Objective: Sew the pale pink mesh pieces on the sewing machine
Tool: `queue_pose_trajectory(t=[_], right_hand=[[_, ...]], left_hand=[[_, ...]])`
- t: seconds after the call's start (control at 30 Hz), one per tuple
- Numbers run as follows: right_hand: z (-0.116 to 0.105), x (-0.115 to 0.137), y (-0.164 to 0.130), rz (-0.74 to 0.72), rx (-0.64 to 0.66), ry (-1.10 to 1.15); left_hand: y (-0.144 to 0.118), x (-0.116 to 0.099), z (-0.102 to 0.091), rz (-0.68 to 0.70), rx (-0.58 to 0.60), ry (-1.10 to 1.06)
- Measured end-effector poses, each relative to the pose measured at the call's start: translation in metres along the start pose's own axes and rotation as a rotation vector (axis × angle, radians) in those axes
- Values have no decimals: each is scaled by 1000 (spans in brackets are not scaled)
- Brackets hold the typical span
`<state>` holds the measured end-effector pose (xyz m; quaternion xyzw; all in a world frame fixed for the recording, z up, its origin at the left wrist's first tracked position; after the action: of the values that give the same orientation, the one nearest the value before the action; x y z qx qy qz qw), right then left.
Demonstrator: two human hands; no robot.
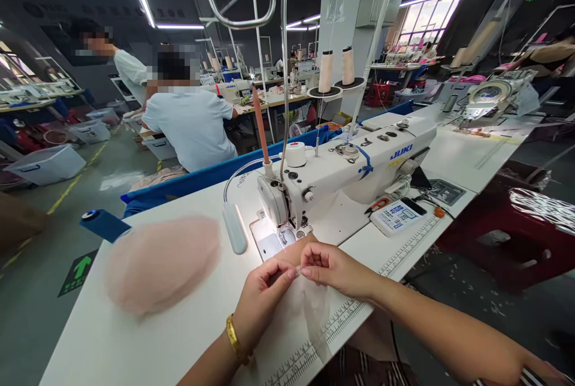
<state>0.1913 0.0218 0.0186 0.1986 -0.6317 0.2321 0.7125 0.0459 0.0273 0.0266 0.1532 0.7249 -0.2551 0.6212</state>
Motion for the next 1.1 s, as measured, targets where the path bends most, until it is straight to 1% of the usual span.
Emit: queue_pose_trajectory(t=[0.17,0.27,0.4,0.47,0.53,0.57,0.6,0.63,0.7,0.77,0.8,0.87,0.93,0.97,1.0,1.1], right_hand=[[0,5,-2,-37,-36,-103],[1,12,-3,-29,-71,-227],[9,34,-15,29,-99,-371],[18,48,-25,65,-34,-347],[28,54,-31,107,88,-275],[31,54,-31,132,133,-259],[30,50,-29,158,150,-277],[25,45,-23,180,136,-339],[9,32,-4,190,34,-582],[-3,21,19,153,-55,-869],[-6,15,29,140,-73,-945],[-11,5,46,125,-90,-1031],[-16,0,54,118,-95,-1066],[-18,-1,55,111,-99,-1084],[-20,-1,56,103,-100,-1098],[-25,-2,54,67,-87,-1131]], left_hand=[[0,3,1,-11,17,-10],[0,2,1,2,8,28],[-10,-8,7,41,-15,106],[-20,-14,16,49,22,137],[-28,-14,28,14,119,131],[-29,-12,33,-16,161,130],[-28,-10,34,-43,182,145],[-25,-7,32,-58,173,191],[-11,-5,19,-52,63,404],[5,-5,4,-14,-72,658],[12,-4,-2,2,-125,737],[22,-3,-10,43,-219,861],[24,-7,-12,137,-306,994],[22,-10,-10,210,-332,1075],[21,-13,-6,294,-333,1145],[15,-12,8,510,-246,1235]])
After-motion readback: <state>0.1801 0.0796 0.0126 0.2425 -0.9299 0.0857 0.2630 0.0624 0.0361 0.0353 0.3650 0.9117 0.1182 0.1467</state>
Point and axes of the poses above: each hand's wrist, its own y-axis towards the middle knuckle, its own z-axis out of the palm, x = y × z, the point moved 8 cm from there along y, towards the middle knuckle, and after that the axes turned 10 degrees about x, right-handed, at the moved point
